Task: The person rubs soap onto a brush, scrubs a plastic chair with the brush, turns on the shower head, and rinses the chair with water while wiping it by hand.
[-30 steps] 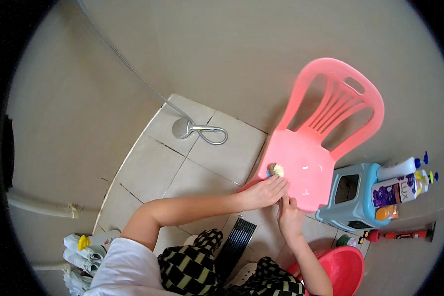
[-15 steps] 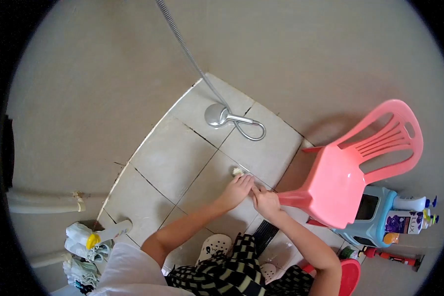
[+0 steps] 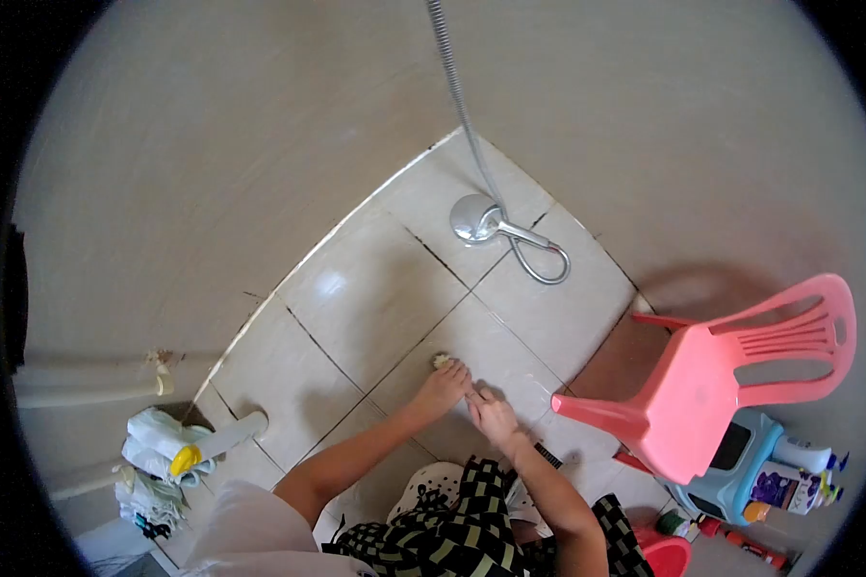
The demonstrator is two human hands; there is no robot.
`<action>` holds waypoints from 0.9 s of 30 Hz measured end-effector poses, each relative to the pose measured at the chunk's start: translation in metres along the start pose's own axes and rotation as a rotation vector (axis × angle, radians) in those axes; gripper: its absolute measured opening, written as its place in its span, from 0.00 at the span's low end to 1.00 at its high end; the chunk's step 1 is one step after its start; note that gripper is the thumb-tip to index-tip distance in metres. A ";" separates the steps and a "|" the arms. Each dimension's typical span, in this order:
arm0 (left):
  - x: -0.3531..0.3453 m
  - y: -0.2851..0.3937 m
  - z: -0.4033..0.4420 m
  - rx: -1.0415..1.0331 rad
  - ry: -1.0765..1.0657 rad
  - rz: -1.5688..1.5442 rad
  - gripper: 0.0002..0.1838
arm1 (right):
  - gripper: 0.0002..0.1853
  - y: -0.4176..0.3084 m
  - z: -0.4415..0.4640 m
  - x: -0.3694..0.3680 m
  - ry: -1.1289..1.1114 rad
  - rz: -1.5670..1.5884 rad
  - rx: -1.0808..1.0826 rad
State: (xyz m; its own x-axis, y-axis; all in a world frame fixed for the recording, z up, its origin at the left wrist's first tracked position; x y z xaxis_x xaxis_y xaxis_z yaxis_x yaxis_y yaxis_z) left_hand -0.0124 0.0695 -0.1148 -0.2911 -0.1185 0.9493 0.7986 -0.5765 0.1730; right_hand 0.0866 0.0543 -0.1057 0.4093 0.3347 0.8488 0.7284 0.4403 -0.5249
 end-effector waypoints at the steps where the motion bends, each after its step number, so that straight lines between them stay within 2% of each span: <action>1: 0.001 -0.005 -0.006 0.019 -0.003 0.011 0.13 | 0.10 -0.004 0.003 -0.010 0.022 -0.038 0.030; 6: 0.009 -0.037 -0.056 0.178 -0.276 0.064 0.12 | 0.08 -0.036 0.023 -0.059 0.006 -0.055 0.206; 9: 0.018 -0.060 -0.092 0.287 -0.286 0.167 0.14 | 0.07 -0.066 0.041 -0.084 -0.128 -0.057 0.166; 14: 0.040 -0.088 -0.157 0.454 -0.373 0.278 0.18 | 0.09 -0.136 0.066 -0.099 -0.283 -0.074 0.400; 16: 0.050 -0.094 -0.186 0.512 -0.398 0.334 0.19 | 0.10 -0.160 0.075 -0.110 -0.274 -0.084 0.497; 18: 0.065 -0.098 -0.207 0.532 -0.335 0.431 0.21 | 0.12 -0.181 0.084 -0.122 -0.259 -0.098 0.588; 20: 0.073 -0.107 -0.221 0.585 -0.334 0.427 0.21 | 0.13 -0.199 0.091 -0.131 -0.179 -0.159 0.754; 22: 0.078 -0.122 -0.221 0.620 -0.331 0.416 0.21 | 0.15 -0.203 0.107 -0.140 -0.236 -0.203 0.757; 24: 0.071 -0.141 -0.217 0.662 -0.464 0.392 0.19 | 0.18 -0.199 0.123 -0.152 -0.296 -0.251 0.748; 25: 0.068 -0.150 -0.212 0.664 -0.463 0.385 0.19 | 0.17 -0.194 0.133 -0.160 -0.307 -0.236 0.741; 27: 0.065 -0.166 -0.197 0.564 -0.413 0.461 0.15 | 0.16 -0.185 0.149 -0.168 -0.320 -0.223 0.730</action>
State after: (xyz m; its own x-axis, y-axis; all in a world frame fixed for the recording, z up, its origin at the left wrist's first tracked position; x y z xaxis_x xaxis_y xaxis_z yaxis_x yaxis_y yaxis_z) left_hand -0.2675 -0.0022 -0.1333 0.2577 0.1257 0.9580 0.9662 -0.0390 -0.2548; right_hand -0.1989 0.0408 -0.1601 0.0408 0.3482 0.9365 0.1891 0.9177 -0.3494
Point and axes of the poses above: each hand's wrist, its own z-axis towards the middle knuckle, its own x-axis out of the back of the hand, y = z × x, the point moved 6 cm from there along z, towards the middle knuckle, and after that the axes turned 4 degrees about -y, right-handed, at the moved point
